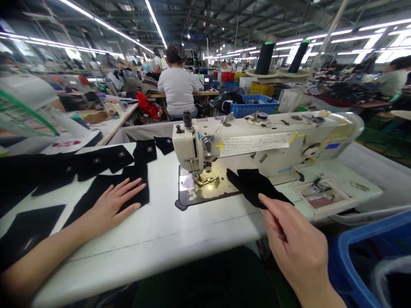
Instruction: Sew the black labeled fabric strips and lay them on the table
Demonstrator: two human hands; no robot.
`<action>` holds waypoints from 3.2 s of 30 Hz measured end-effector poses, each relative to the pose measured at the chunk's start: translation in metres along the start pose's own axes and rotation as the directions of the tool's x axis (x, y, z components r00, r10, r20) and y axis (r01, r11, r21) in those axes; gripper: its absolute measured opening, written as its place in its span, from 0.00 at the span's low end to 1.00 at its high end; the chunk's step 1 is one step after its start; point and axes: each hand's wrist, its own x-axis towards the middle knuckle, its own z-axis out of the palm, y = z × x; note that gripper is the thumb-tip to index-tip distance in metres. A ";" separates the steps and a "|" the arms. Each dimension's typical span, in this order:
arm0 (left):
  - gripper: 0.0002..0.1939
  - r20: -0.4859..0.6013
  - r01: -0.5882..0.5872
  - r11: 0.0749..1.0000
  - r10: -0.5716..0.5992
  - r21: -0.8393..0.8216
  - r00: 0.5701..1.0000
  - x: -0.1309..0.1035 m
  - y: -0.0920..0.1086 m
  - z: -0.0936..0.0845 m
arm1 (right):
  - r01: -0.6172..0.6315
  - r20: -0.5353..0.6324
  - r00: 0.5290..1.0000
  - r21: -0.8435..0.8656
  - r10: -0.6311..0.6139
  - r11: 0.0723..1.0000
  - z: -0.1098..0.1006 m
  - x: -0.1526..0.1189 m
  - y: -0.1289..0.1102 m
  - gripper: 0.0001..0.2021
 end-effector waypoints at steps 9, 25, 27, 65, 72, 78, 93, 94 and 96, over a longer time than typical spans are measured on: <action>0.39 -0.176 -0.189 0.885 0.124 -0.425 0.977 -0.018 0.089 -0.050 | -0.027 0.185 0.977 0.615 -0.111 0.788 0.002 0.029 -0.058 0.08; 0.17 0.412 0.397 -0.195 -0.041 -0.897 0.910 0.044 0.148 -0.043 | -0.862 0.863 0.454 0.362 0.221 0.355 0.051 -0.048 -0.079 0.21; 0.14 0.439 0.439 -0.001 0.011 -0.898 0.898 0.056 0.138 -0.041 | -0.858 0.861 0.452 0.349 0.232 0.377 0.052 -0.052 -0.082 0.21; 0.09 -0.279 -0.469 0.870 0.418 -0.152 0.865 0.093 0.136 0.020 | 0.091 0.274 0.928 0.489 -0.252 0.867 0.074 -0.057 -0.058 0.14; 0.10 -0.313 -0.490 0.858 0.428 -0.155 0.848 0.096 0.133 0.024 | 0.080 0.291 0.926 0.474 -0.242 0.877 0.074 -0.053 -0.061 0.11; 0.11 -0.290 -0.460 0.882 0.417 -0.100 0.862 0.096 0.133 0.020 | 0.070 0.306 0.922 0.474 -0.239 0.878 0.075 -0.054 -0.062 0.12; 0.13 -0.225 -0.468 0.882 0.447 -0.048 0.866 0.100 0.131 0.013 | 0.069 0.366 0.896 0.442 -0.251 0.894 0.080 -0.053 -0.063 0.12; 0.13 -0.214 -0.463 0.885 0.444 -0.048 0.870 0.099 0.131 0.012 | 0.074 0.364 0.895 0.445 -0.256 0.892 0.080 -0.052 -0.063 0.12; 0.13 -0.184 -0.438 0.898 0.424 -0.039 0.887 0.095 0.134 0.010 | 0.083 0.361 0.894 0.448 -0.265 0.890 0.078 -0.052 -0.063 0.13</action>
